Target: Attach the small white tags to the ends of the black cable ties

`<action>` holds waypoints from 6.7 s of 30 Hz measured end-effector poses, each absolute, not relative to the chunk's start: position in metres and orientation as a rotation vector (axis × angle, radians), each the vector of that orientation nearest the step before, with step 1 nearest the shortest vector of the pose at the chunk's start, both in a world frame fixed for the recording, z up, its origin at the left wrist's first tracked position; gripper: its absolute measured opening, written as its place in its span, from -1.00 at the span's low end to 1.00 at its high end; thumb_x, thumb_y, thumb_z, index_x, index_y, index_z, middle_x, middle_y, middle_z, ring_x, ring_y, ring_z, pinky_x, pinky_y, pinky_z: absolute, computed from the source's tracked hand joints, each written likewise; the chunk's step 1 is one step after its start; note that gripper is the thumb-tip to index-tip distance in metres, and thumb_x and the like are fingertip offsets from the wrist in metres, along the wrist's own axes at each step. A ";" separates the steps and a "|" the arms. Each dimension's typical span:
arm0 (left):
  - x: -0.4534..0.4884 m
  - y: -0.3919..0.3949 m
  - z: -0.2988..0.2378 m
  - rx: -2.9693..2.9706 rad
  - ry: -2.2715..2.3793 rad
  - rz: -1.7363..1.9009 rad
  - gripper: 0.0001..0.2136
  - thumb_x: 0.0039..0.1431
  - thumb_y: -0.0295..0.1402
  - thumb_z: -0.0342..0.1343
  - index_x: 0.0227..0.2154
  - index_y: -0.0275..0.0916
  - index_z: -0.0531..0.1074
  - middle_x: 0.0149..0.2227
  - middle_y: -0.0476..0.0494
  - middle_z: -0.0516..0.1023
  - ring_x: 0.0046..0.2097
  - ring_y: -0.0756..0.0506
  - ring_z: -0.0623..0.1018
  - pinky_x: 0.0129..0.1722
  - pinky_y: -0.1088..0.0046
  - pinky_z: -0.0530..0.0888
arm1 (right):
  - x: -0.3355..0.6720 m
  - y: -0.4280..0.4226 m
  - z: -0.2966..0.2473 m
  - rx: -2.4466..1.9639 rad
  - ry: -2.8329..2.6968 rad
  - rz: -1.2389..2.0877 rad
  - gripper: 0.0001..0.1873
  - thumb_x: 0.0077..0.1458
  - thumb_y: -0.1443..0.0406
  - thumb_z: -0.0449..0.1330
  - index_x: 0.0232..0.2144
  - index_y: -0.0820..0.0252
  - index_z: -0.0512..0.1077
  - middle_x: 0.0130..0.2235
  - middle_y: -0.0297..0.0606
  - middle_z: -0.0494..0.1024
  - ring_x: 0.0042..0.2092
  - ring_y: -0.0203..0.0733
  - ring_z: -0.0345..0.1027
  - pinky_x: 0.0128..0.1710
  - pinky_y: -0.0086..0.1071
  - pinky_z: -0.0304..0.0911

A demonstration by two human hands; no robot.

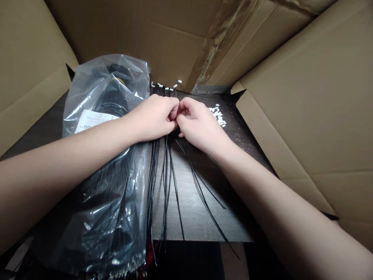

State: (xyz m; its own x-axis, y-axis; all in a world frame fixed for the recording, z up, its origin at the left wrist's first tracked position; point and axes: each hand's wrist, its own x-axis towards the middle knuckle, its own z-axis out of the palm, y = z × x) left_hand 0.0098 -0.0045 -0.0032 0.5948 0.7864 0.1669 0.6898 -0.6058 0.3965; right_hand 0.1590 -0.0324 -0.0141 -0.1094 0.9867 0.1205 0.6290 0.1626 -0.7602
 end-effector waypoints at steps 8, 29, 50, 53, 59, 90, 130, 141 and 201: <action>0.011 -0.004 -0.006 2.500 1.177 0.508 -0.90 -0.03 -0.45 0.08 -0.43 -0.24 0.47 -0.45 -0.07 0.50 -0.23 -0.15 0.55 -0.16 0.35 0.40 | 0.159 -0.038 -0.013 -1.532 -1.866 0.688 -0.86 0.05 0.47 0.06 -0.43 0.13 0.29 -0.37 -0.23 0.44 -0.15 -0.03 0.40 -0.08 -0.09 0.38; 0.012 -0.004 -0.003 2.499 1.262 0.440 -0.87 -0.04 -0.42 0.06 -0.43 -0.26 0.48 -0.42 -0.08 0.53 -0.27 -0.13 0.54 -0.17 0.35 0.38 | 0.160 -0.031 -0.015 -1.529 -1.840 0.697 -0.85 0.03 0.48 0.07 -0.46 0.13 0.27 -0.38 -0.26 0.43 -0.18 -0.09 0.38 -0.11 -0.13 0.40; 0.010 -0.002 -0.005 2.517 1.208 0.494 -0.90 0.02 -0.35 0.07 -0.45 -0.25 0.45 -0.47 -0.02 0.50 -0.36 -0.07 0.50 -0.21 0.40 0.36 | 0.160 -0.025 -0.016 -1.554 -1.627 0.953 -0.92 0.02 0.41 0.13 -0.43 0.14 0.31 -0.52 -0.39 0.34 -0.54 -0.34 0.21 -0.55 -0.43 0.25; 0.010 -0.001 -0.006 2.516 1.209 0.498 -0.90 0.02 -0.35 0.08 -0.45 -0.25 0.45 -0.47 -0.02 0.51 -0.37 -0.07 0.50 -0.21 0.40 0.36 | 0.161 -0.025 -0.017 -1.539 -1.615 0.968 -0.92 0.02 0.41 0.14 -0.44 0.14 0.31 -0.53 -0.40 0.34 -0.56 -0.35 0.20 -0.60 -0.47 0.20; 0.009 -0.001 -0.006 2.513 1.209 0.494 -0.89 0.02 -0.35 0.07 -0.44 -0.25 0.45 -0.46 -0.02 0.51 -0.36 -0.07 0.50 -0.21 0.40 0.36 | 0.162 -0.025 -0.018 -1.529 -1.607 0.986 -0.91 0.02 0.42 0.13 -0.44 0.15 0.32 -0.53 -0.41 0.35 -0.56 -0.37 0.19 -0.64 -0.51 0.16; 0.012 -0.004 -0.004 2.510 1.243 0.450 -0.88 -0.01 -0.40 0.08 -0.40 -0.26 0.49 -0.41 -0.09 0.55 -0.26 -0.15 0.55 -0.17 0.32 0.40 | 0.160 -0.029 -0.016 -1.540 -1.705 0.829 -0.90 0.01 0.41 0.13 -0.46 0.13 0.28 -0.42 -0.29 0.39 -0.29 -0.19 0.33 -0.28 -0.31 0.36; 0.011 -0.005 -0.004 2.527 1.216 0.426 -0.88 0.00 -0.43 0.07 -0.39 -0.26 0.48 -0.43 -0.09 0.52 -0.26 -0.14 0.53 -0.15 0.33 0.41 | 0.158 -0.034 -0.015 -1.513 -1.781 0.770 -0.86 0.02 0.45 0.10 -0.47 0.11 0.25 -0.40 -0.27 0.38 -0.25 -0.12 0.34 -0.21 -0.20 0.39; 0.012 -0.007 -0.004 2.540 1.217 0.431 -0.88 0.00 -0.44 0.07 -0.39 -0.26 0.48 -0.41 -0.10 0.52 -0.24 -0.16 0.55 -0.19 0.34 0.41 | 0.158 -0.035 -0.015 -1.528 -1.812 0.727 -0.84 0.04 0.47 0.09 -0.47 0.12 0.25 -0.38 -0.24 0.41 -0.19 -0.08 0.36 -0.18 -0.17 0.40; 0.011 -0.006 -0.003 2.541 1.211 0.438 -0.91 -0.01 -0.44 0.08 -0.43 -0.25 0.46 -0.47 -0.05 0.50 -0.32 -0.11 0.53 -0.22 0.37 0.40 | 0.159 -0.033 -0.015 -1.508 -1.836 0.711 -0.84 0.03 0.46 0.10 -0.48 0.11 0.27 -0.42 -0.27 0.45 -0.25 -0.12 0.38 -0.19 -0.20 0.40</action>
